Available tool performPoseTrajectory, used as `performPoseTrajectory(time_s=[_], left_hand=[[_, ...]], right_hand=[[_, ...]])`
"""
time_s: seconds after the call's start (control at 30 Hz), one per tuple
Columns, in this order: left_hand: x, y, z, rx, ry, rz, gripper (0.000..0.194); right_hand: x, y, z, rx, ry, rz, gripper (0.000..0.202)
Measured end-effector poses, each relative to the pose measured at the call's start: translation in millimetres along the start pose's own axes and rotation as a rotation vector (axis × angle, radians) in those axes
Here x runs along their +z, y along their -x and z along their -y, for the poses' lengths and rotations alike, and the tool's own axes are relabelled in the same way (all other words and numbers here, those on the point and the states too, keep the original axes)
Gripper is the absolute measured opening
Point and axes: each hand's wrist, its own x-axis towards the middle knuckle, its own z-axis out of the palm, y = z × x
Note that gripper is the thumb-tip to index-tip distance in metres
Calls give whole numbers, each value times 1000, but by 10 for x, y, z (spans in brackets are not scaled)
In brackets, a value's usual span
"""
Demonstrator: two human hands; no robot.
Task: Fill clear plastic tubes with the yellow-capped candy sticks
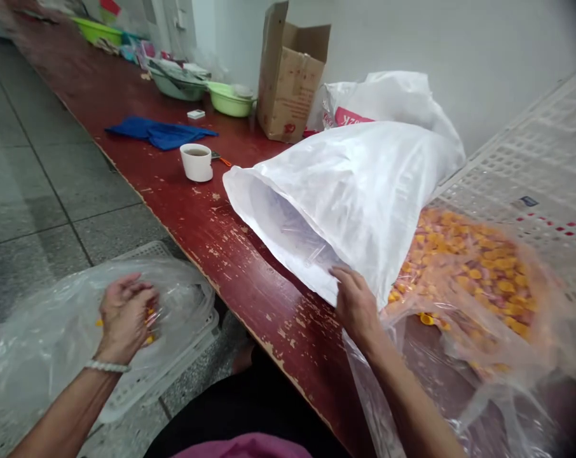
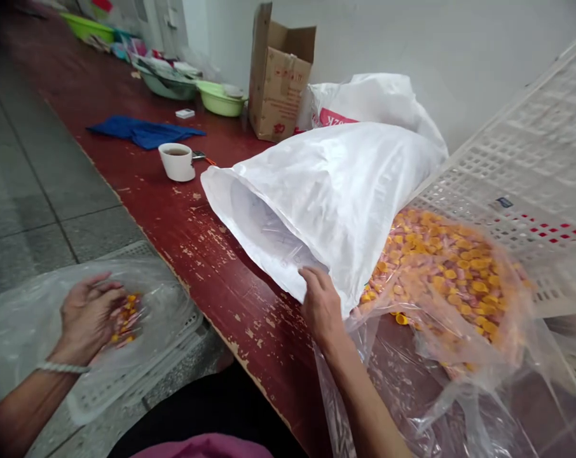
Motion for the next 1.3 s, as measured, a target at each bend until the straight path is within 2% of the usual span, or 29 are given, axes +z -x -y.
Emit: performPoseTrajectory(time_s=[0.03,0.07,0.1,0.17,0.23,0.3,0.37,0.43,0.5,0.6,0.73,0.83,0.97,1.03,1.17,1.3], left_hand=[[150,100,-166,46,65,72,35],[322,195,-332,153,83,167,33],[513,281,-488,257,48,308,30],[952,401,-740,442,-90,546,23],[1435,441,-884,641,-258,696,27],[1907,415,-925,797,-468,736,38],[2303,356,-892,905,-719,753,43],[2578,286,-825,923,-823,782,39],[2725,211,-761,907,-865,808,34],[2767,91,-720,891,-913,856,36],[2631,-15,-756,895,-919,952,52],[2432,-7,-772,879,-814,986,53],[2081,114,-705,646,-469,984,41],[1896,198,-661,586,-416,926,32],[1600,324,-641,672,-596,793,19],[1477,346,-686,840,-881,805,30]], right_hand=[[145,-157,-48,-30,63,58,45],[278,-301,-99,-23,137,124,50],[392,-426,-149,3,204,180,54],[551,-606,-232,59,303,284,57],[619,-684,-289,75,337,358,56],[613,-670,-319,54,336,395,52],[566,-591,-325,38,326,394,48],[506,-476,-312,27,316,378,47],[453,-357,-289,6,304,378,49],[395,-218,-260,11,273,405,50],[339,-136,-242,45,232,407,38],[318,-107,-239,49,222,355,32],[330,-49,-240,83,185,272,29],[343,-14,-233,99,139,223,26],[379,25,-211,158,26,109,22],[433,-8,-203,307,-19,46,18]])
